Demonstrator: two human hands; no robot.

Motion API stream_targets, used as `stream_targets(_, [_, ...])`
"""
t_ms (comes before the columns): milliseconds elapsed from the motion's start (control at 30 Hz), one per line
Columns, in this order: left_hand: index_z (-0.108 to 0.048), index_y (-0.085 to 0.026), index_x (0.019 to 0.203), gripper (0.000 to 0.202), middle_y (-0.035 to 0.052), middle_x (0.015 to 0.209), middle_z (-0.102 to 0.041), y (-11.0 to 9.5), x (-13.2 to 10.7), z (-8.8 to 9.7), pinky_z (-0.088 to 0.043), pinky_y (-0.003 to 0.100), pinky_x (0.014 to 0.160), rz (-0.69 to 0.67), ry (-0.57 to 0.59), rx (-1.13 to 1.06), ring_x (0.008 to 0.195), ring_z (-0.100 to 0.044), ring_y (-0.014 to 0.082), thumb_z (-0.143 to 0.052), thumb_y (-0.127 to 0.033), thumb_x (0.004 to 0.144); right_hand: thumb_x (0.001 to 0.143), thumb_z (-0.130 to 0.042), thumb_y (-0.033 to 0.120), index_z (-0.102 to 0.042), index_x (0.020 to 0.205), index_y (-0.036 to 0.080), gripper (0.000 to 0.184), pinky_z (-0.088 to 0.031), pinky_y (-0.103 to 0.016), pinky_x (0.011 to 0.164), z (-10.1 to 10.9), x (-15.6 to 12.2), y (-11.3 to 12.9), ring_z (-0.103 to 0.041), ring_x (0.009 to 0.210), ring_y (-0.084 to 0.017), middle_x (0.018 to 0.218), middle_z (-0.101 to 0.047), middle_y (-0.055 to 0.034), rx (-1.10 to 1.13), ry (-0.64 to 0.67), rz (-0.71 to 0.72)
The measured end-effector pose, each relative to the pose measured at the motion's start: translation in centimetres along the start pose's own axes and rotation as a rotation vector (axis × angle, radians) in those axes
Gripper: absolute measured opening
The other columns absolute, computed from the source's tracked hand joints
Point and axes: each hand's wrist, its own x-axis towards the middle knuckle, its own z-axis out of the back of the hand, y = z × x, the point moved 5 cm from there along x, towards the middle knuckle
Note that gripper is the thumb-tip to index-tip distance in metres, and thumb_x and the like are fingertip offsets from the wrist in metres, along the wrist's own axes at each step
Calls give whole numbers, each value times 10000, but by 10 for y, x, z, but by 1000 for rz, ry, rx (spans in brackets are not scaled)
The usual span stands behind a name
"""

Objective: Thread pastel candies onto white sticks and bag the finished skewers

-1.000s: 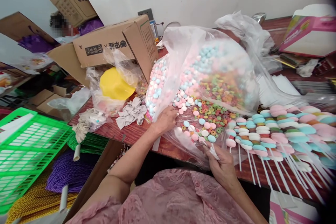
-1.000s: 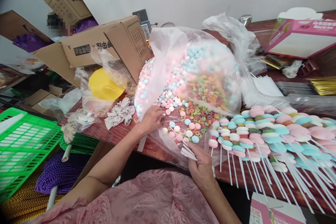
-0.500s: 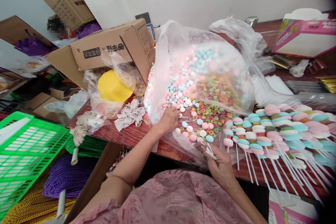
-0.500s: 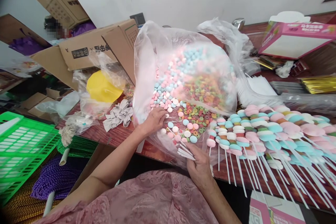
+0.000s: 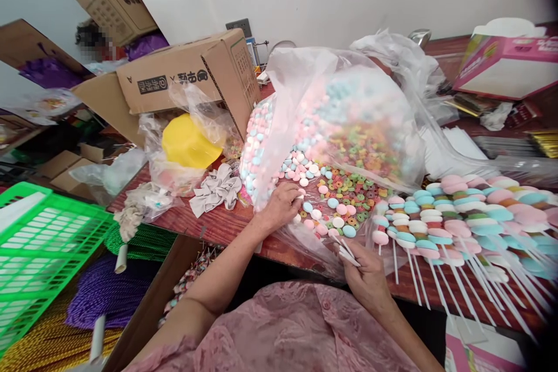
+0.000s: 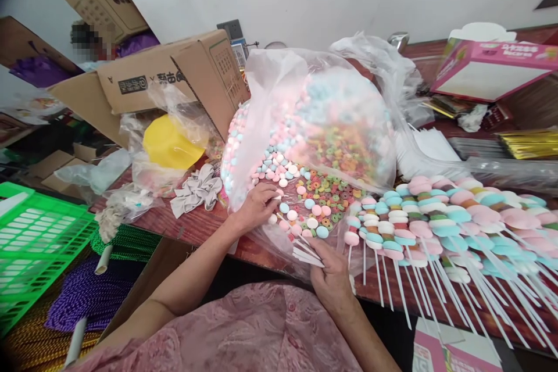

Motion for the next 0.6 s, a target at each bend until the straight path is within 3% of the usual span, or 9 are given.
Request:
stream_targets(267, [-709,-158,879,120,101,952,-711,2,10,-6,-527,381,877,-25,57,11,927,-635,212,-590,-157,862,812,-488,58,-720,1121,190,408,-609,-357,832,-3,-6,-8,-746,909,-231,1050,-773,-68,-51,-4,11])
stream_targets(433, [-644,-145,1159,295,123,1048,-650,1,11,-8,-505,418,918,-20,161,97,1005,-589,245,-553,-176,880,824,-510,79,-716,1143,173,391,-602,-371,843,-4,-10,-13,-738,935,-240,1078,-764,-87,-36,6,-11])
stream_targets(600, [-705,-160,1021,230,121,1038,-667,0,12,-6,-489,432,933,29,187,-23,1012,-584,256,-588,-132,825,899,-524,172,-734,1107,199,297,-593,-328,707,-4,-10,-15,-715,768,-206,890,-761,-44,60,-25,-126])
